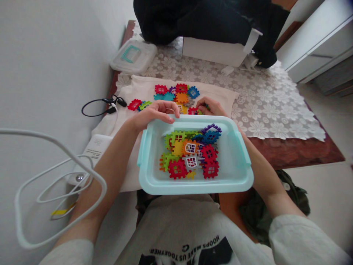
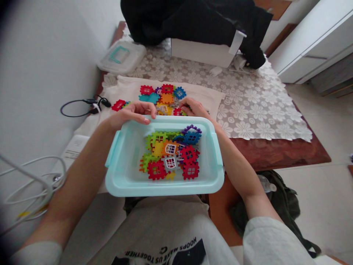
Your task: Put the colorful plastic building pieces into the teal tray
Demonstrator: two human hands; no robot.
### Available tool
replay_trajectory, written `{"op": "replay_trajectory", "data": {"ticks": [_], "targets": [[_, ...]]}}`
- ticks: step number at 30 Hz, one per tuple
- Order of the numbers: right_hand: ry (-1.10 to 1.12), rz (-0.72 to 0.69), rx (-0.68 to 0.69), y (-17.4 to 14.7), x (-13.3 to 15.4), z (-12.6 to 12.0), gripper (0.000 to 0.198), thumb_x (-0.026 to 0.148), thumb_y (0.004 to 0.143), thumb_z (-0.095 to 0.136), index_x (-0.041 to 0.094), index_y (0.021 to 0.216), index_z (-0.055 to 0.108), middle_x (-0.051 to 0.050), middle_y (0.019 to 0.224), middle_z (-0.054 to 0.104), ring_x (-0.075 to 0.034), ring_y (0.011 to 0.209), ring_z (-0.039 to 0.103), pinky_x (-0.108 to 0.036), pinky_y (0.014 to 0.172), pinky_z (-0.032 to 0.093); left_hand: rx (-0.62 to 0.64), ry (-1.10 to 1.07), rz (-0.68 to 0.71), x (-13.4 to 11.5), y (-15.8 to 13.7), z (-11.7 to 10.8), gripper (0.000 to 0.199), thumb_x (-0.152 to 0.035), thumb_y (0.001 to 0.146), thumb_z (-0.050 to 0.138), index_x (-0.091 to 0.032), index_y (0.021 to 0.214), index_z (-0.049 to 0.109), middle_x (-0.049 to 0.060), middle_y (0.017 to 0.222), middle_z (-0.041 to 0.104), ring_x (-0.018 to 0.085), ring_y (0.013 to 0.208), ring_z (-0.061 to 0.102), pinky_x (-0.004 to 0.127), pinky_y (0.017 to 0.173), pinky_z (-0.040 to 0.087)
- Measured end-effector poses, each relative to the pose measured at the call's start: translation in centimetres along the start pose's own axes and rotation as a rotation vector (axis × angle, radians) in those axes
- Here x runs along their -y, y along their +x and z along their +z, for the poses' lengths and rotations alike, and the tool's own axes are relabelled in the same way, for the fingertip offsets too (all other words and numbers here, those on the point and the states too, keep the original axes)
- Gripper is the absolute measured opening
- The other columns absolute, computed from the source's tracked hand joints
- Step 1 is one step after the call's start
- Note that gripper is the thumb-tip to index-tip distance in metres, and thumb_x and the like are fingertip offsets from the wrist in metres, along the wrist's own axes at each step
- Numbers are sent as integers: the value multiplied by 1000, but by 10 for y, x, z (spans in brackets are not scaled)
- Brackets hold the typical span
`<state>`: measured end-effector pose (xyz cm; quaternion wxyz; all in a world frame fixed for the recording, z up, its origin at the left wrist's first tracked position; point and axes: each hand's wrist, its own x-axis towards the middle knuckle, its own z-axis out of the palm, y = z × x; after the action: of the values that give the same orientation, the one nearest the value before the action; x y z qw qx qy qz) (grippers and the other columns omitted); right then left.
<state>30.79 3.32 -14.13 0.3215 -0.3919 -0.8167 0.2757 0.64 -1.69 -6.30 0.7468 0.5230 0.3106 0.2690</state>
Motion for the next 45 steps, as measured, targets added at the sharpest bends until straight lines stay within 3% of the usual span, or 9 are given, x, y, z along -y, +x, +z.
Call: {"op": "replay_trajectory", "data": {"ticks": [7, 11, 20, 24, 29, 34, 39, 42, 45], "targets": [[329, 54, -241, 1, 5, -4, 50, 77, 94, 64, 27, 98, 67, -3, 82, 58, -19, 70, 52, -35, 65, 48, -11, 17, 4, 1, 1, -1, 24, -15, 61, 90, -16, 80, 75, -1, 74, 73, 10, 60, 62, 19, 54, 45], [541, 57, -236, 0, 4, -13, 47, 73, 87, 75, 31, 106, 67, -5, 97, 66, -22, 82, 62, -36, 67, 55, -10, 25, 17, 4, 2, -4, 24, -15, 61, 90, -17, 82, 76, 0, 79, 76, 12, 65, 65, 19, 56, 48], [606, -2, -275, -1, 3, -23, 51, 70, 84, 78, 37, 122, 66, -6, 124, 72, -30, 112, 71, -45, 81, 64, -5, 7, 0, 5, 2, -6, 25, -16, 63, 91, -16, 83, 76, 1, 79, 76, 12, 63, 66, 20, 56, 50], [695, 34, -305, 0, 8, -22, 47, 64, 82, 83, 37, 118, 67, -5, 125, 73, -28, 108, 72, -42, 76, 65, -4, -1, 1, 6, 2, -6, 25, -15, 62, 92, -16, 82, 76, 1, 79, 77, 12, 64, 66, 19, 56, 50], [982, 51, -362, 0, 25, -26, 38, 43, 74, 92, 37, 103, 70, 0, 111, 73, -18, 84, 66, -32, 65, 60, -3, -12, 1, 5, 2, -5, 25, -15, 62, 92, -16, 82, 77, 1, 80, 77, 11, 64, 67, 18, 56, 50], [1162, -55, -311, -5, 45, -37, 38, 34, 71, 96, 39, 97, 69, 1, 93, 65, -17, 74, 57, -30, 56, 52, 7, -7, 10, 5, 2, -6, 25, -14, 62, 92, -16, 82, 77, 0, 78, 76, 11, 64, 66, 18, 56, 49], [1090, -81, -317, -15, 53, -49, 39, 49, 66, 98, 38, 88, 67, -2, 90, 62, -22, 78, 59, -34, 51, 51, -6, -2, -2, 3, 1, -3, 24, -14, 61, 91, -16, 80, 76, 0, 77, 75, 11, 63, 64, 19, 56, 48], [972, -80, -156, -22, 50, -56, 42, 59, 65, 97, 34, 79, 66, -3, 83, 59, -24, 76, 61, -41, 58, 58, -14, 1, -5, 2, 0, -2, 24, -15, 61, 91, -16, 80, 77, 0, 76, 74, 11, 62, 63, 19, 55, 47], [844, -94, 28, -25, 50, -59, 50, 76, 69, 89, 31, 72, 66, -5, 78, 59, -29, 82, 67, -56, 77, 63, -28, 11, -17, 3, 0, -3, 24, -16, 62, 90, -17, 81, 77, 1, 78, 75, 12, 63, 64, 20, 54, 48]]}}
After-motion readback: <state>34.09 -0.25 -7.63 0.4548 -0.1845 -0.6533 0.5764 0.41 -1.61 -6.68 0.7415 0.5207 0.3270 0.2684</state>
